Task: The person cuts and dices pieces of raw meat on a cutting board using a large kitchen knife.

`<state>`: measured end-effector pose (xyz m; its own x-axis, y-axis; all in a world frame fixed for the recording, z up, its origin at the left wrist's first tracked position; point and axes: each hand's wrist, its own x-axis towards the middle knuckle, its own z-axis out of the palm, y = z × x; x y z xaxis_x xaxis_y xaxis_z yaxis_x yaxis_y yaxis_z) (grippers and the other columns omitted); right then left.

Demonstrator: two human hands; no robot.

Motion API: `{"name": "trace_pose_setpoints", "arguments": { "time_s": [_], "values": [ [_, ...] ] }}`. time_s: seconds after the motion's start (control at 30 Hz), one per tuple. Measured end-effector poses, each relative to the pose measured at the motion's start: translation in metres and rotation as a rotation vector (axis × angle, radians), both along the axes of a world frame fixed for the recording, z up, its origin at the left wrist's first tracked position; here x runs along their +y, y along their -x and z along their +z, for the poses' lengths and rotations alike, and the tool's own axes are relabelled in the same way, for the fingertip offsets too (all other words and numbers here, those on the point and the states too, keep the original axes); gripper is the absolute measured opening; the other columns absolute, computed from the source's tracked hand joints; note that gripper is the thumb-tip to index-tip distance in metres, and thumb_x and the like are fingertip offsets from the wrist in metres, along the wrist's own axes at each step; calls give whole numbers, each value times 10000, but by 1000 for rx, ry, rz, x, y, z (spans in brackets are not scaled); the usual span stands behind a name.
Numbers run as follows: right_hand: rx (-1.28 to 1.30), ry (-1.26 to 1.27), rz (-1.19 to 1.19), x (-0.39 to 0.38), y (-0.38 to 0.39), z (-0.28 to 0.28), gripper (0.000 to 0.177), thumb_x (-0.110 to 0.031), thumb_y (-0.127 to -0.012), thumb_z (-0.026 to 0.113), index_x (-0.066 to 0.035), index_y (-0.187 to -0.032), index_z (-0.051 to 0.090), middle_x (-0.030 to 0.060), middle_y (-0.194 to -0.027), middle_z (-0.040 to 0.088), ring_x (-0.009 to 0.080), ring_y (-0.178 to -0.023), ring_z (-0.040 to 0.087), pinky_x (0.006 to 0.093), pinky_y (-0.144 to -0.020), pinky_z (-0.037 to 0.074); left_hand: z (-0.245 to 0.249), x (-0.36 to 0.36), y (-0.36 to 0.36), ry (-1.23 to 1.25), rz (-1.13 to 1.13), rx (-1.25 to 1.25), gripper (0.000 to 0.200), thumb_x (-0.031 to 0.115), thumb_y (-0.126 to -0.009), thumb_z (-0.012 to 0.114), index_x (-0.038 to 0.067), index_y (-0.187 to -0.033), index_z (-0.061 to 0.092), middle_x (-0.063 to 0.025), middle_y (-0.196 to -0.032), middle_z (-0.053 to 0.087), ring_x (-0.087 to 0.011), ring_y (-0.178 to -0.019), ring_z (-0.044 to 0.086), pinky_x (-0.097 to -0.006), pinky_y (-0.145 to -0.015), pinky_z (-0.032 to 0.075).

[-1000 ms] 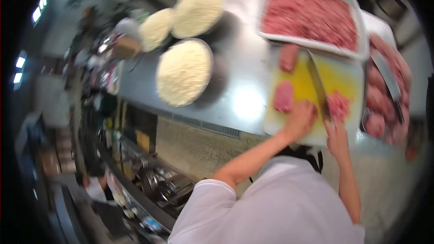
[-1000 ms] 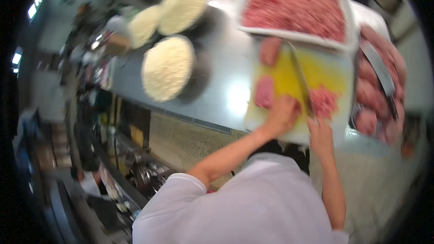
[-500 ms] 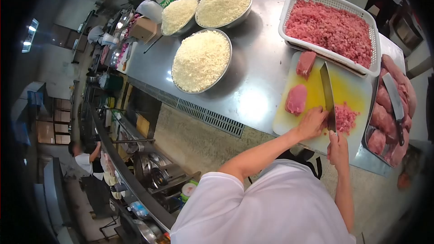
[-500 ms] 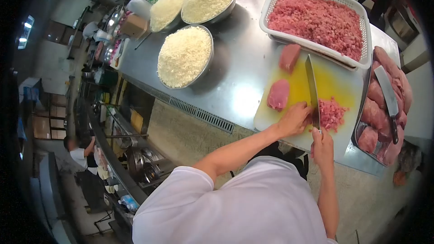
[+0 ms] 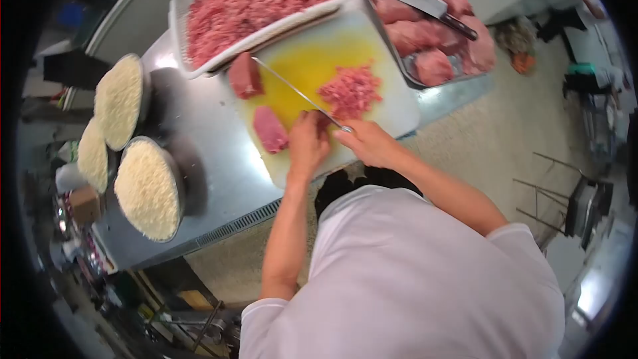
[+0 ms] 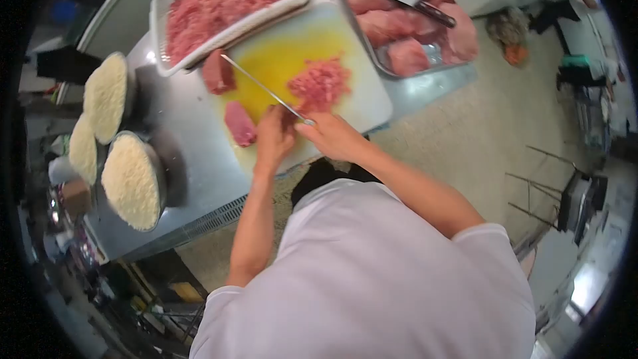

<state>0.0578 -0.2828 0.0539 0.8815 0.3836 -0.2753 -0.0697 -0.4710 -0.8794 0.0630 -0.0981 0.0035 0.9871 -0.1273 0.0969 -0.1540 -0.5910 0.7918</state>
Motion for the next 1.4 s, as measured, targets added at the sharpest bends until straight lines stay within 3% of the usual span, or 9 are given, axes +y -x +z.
{"name": "trace_pose_setpoints", "arguments": {
  "time_s": [0.13,0.4,0.47,0.67,0.97,1.03,1.1,1.27,1.4],
  "values": [
    [59,85,21,-6,1,19,401,-369,-1024,572,27,-971,615,212,-726,606,333,-653,600,450,-633,469,1,1,3,45,2,-32,255,-51,-761,586,-14,-1010,627,-231,-929,625,-449,-907,620,-519,-793,499],
    [75,110,22,-1,-3,29,413,-360,-1019,562,50,-1051,596,221,-709,594,368,-726,650,464,-690,499,0,2,7,-40,-17,-45,193,-53,-809,590,-17,-999,603,-233,-930,621,-451,-888,610,-522,-775,487],
    [444,69,-23,4,3,59,418,-378,-1022,564,39,-1016,600,182,-667,587,317,-626,641,443,-622,498,-4,4,9,-45,24,-73,195,-55,-818,584,-17,-1009,599,-235,-933,622,-451,-888,609,-524,-776,488],
    [26,-22,-34,4,9,4,418,-395,-1041,544,15,-980,594,67,-606,539,175,-453,563,356,-458,459,1,2,16,-116,22,-94,221,-66,-846,551,-5,-1054,589,-232,-915,611,-447,-882,606,-535,-761,485],
    [232,2,-39,-10,2,24,414,-380,-1021,570,31,-1034,626,132,-660,609,223,-496,596,387,-540,492,-4,-8,16,-165,38,-86,154,-37,-842,597,-31,-996,589,-226,-891,602,-444,-851,598,-523,-737,469],
    [-128,32,-23,-29,8,7,408,-384,-1017,581,21,-1035,627,110,-637,595,208,-494,588,368,-520,480,-8,-19,8,-208,73,-170,111,-43,-858,581,-17,-960,617,-228,-870,603,-444,-839,606,-532,-737,476],
    [141,118,-24,-49,6,49,489,-438,-996,579,48,-964,621,275,-815,664,410,-792,671,487,-729,508,-5,-23,7,-150,85,-178,113,-40,-857,583,-19,-963,617,-230,-860,605,-444,-828,608,-528,-736,476],
    [378,74,22,-54,17,49,438,-398,-1020,554,31,-961,620,138,-623,624,254,-512,628,408,-538,515,-6,-15,5,-92,74,-135,128,-41,-850,582,-23,-972,615,-232,-847,613,-443,-820,613,-509,-735,480],
    [312,-67,38,-31,3,17,406,-378,-1008,557,12,-1113,600,173,-669,644,315,-578,662,451,-587,531,-5,-17,-2,-186,40,-142,132,-45,-855,582,-22,-982,610,-224,-846,617,-428,-799,612,-491,-719,483]
  ]
}}
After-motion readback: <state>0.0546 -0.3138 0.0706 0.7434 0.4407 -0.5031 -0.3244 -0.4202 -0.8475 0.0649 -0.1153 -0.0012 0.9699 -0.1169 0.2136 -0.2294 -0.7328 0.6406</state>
